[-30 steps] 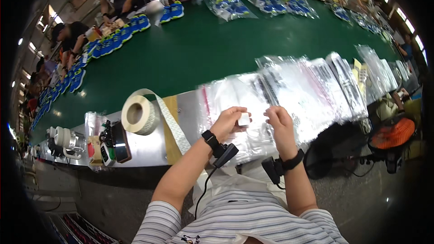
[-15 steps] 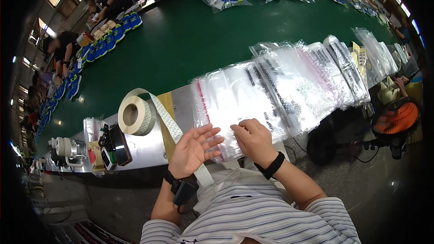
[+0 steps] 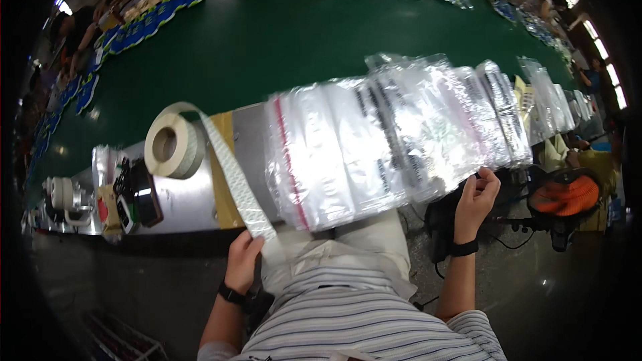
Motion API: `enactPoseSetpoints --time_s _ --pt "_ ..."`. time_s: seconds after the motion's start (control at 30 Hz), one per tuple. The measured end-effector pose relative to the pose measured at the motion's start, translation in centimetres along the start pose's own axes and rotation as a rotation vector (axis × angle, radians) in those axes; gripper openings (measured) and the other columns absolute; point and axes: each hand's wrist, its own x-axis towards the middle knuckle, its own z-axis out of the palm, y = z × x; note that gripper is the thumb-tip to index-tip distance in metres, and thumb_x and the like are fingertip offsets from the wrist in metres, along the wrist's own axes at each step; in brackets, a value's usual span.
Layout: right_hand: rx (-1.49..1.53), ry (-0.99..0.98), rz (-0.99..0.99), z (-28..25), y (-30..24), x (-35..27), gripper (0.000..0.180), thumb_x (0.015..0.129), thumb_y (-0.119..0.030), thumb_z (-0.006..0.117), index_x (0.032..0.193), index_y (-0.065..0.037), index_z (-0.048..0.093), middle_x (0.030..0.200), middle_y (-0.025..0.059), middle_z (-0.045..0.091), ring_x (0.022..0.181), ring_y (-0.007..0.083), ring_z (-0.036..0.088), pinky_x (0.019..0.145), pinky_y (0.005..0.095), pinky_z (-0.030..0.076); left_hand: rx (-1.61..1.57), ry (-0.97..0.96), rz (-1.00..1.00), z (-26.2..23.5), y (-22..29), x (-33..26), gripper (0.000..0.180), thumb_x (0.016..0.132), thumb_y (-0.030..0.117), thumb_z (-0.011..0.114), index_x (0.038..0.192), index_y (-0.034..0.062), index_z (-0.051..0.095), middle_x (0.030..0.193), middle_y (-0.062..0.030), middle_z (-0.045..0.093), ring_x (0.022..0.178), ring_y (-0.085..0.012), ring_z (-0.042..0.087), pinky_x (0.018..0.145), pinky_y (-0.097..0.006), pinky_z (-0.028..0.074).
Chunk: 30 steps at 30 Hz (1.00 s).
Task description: The person repeatedly peels small white labels from a roll and applies them to the top of stacked clear plastic bags on a green table. The person handles the bags and labels by hand, working one at a time in a repetitive sequence.
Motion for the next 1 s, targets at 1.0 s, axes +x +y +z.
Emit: enactPoseSetpoints --time_s 1.0 --pt "0.688 -1.225 -0.098 8.6 -17.3 -8.9 0.016 0.086 -0.011 0.063 0.079 0.003 0.063 0.066 0.0073 0.062 0.059 0.0119 0.057 0.056 0.0266 0.046 0.023 0.048 0.385 3.9 7.4 1.3 0.012 0.088 0.01 0.062 0.095 0.0004 0.064 0.089 -0.0014 0.063 0.077 -0.0072 0.059 0.068 -0.021 0.047"
